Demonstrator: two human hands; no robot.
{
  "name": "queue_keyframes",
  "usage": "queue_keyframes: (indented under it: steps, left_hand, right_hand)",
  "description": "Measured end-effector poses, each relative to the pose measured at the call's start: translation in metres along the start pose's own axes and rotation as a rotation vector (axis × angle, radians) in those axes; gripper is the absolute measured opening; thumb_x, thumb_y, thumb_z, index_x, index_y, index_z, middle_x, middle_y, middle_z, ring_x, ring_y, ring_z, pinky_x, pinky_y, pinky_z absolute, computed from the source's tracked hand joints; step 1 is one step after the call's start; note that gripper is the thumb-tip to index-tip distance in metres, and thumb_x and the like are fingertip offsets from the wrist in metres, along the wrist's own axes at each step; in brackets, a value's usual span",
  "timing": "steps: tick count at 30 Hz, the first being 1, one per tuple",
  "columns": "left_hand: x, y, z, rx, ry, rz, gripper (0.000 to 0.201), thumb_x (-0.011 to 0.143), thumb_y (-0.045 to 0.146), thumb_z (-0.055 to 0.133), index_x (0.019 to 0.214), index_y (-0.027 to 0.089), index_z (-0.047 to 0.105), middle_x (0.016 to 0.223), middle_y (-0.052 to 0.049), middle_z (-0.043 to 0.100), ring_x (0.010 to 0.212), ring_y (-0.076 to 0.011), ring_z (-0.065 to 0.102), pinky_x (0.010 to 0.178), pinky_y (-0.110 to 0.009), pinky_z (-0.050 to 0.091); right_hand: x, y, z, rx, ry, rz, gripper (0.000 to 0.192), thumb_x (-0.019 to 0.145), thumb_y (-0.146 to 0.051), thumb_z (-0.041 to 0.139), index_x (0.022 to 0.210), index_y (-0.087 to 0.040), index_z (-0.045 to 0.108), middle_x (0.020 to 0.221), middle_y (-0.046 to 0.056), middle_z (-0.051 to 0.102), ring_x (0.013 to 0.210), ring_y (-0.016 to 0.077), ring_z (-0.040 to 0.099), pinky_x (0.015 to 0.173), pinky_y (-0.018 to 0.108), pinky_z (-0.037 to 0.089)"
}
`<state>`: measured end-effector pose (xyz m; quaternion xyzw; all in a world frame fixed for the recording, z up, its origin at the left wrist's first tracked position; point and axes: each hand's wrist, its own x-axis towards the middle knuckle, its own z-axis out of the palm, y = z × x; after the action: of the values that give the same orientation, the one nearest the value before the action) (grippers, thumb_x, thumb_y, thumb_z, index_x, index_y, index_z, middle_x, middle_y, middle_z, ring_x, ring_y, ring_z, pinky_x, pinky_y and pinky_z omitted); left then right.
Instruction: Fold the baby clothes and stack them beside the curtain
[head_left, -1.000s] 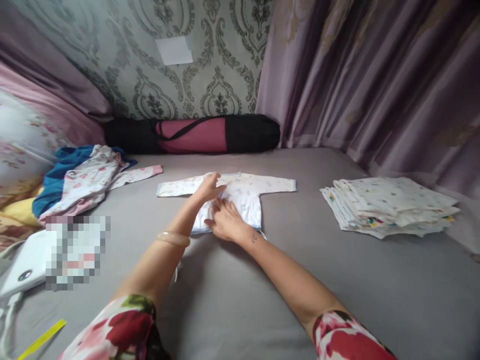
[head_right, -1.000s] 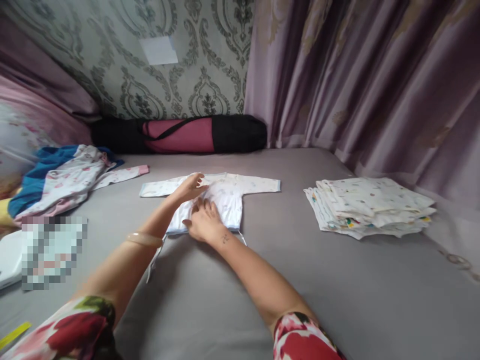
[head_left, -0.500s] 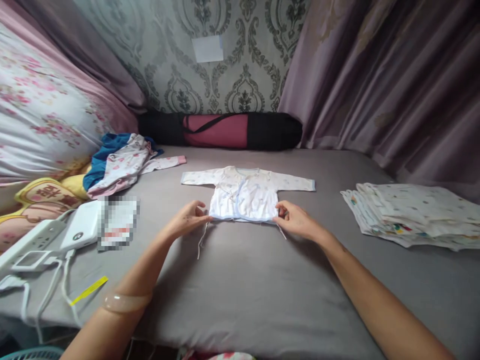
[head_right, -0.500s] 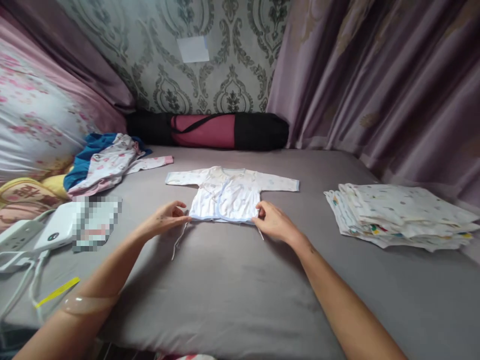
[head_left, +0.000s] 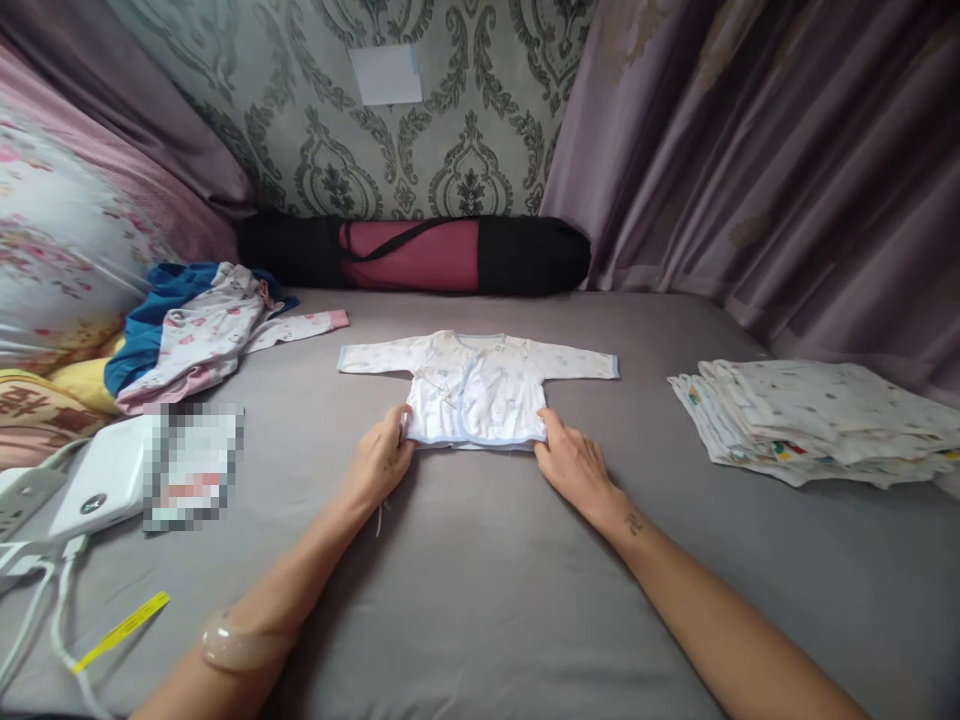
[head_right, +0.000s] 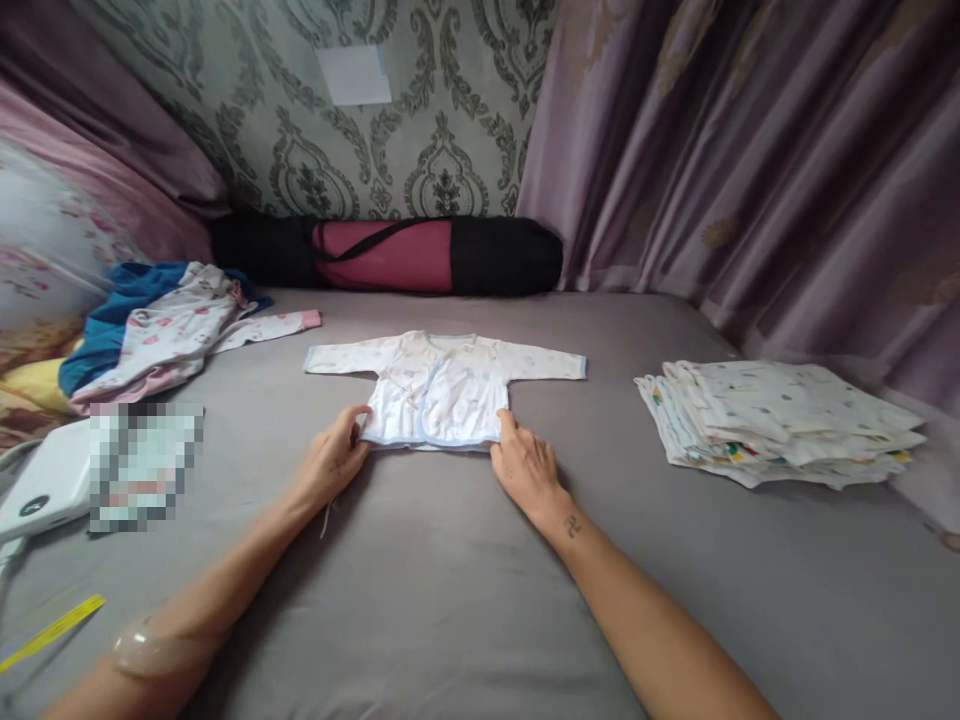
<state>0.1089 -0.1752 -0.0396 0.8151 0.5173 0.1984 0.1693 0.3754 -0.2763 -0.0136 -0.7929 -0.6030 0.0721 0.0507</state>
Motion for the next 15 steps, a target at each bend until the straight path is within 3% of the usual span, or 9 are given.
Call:
queue_keyframes:
  steps: [10,15]
  left_hand:
    - [0.000,-0.015,-0.018,0.125,-0.105,0.202,0.027,0.089,0.028,0.041,0.109,0.025,0.059,0.101,-0.006,0.064,0.091,-0.0231,0.058,0.080,-0.032,0.043]
    - [-0.001,-0.016,-0.020,0.176,-0.115,0.206,0.031,0.092,0.032,0.039,0.110,0.026,0.063,0.091,-0.005,0.061,0.085,-0.0226,0.057,0.075,-0.031,0.043]
  right_hand:
    - [0.002,0.012,-0.009,-0.053,-0.080,-0.074,0.041,0.088,-0.014,0.040,0.130,-0.015,0.044,0.101,0.013,0.068,0.092,0.0250,0.064,0.069,0.029,0.035]
    - [-0.003,0.010,-0.009,-0.076,0.002,-0.079,0.035,0.087,-0.012,0.042,0.120,-0.018,0.052,0.101,0.010,0.065,0.091,0.0232,0.060,0.071,0.030,0.036]
